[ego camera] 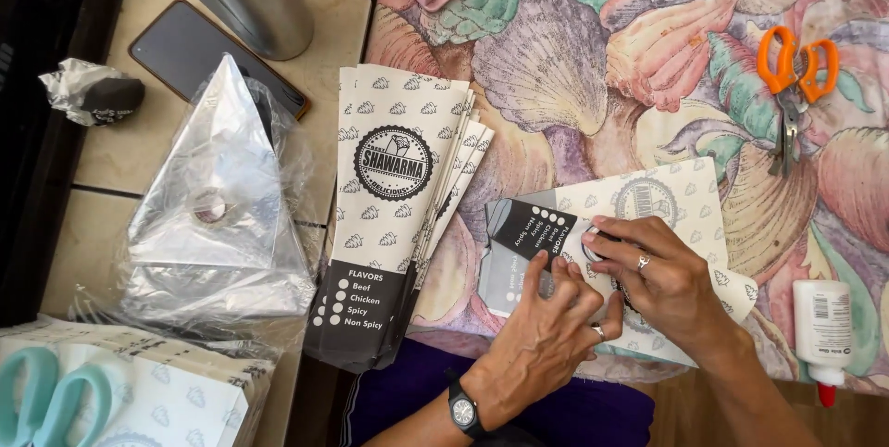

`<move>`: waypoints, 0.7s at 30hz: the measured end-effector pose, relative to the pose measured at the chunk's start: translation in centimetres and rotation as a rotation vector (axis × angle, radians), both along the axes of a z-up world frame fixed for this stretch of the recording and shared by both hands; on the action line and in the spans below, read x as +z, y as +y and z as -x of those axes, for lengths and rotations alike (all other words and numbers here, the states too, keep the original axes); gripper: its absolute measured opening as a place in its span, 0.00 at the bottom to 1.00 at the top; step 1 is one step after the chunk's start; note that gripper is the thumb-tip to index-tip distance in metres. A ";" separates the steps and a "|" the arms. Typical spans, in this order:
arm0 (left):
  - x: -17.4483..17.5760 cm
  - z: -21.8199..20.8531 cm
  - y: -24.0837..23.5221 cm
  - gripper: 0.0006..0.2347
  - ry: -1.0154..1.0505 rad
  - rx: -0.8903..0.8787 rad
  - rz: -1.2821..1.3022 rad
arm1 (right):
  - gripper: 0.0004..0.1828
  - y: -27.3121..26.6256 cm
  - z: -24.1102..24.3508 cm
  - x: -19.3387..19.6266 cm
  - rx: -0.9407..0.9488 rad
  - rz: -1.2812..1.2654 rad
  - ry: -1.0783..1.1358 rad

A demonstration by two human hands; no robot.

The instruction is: The person is manually folding printed paper sleeves and stacking them neatly on a table.

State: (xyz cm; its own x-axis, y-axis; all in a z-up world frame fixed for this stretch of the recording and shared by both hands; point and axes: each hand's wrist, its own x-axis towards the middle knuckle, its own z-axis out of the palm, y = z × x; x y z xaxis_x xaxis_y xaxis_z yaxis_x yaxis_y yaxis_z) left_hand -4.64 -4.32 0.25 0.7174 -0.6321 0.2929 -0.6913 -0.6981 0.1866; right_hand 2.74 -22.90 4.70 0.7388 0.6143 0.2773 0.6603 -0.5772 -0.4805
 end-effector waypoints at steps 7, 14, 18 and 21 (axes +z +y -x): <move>-0.2 -0.3 0.2 0.14 0.027 -0.031 0.015 | 0.18 7.6 -4.9 -2.6 0.179 -0.128 0.007; 0.3 -0.1 0.1 0.24 -0.013 0.012 -0.006 | 0.20 -1.2 -1.9 -0.6 0.082 -0.039 0.050; 0.2 -0.2 0.1 0.27 -0.026 0.008 -0.008 | 0.19 -10.5 2.2 0.6 -0.214 0.058 0.060; -0.2 -0.2 0.1 0.25 -0.042 -0.001 -0.012 | 0.12 -12.8 3.2 0.2 -0.299 0.059 0.075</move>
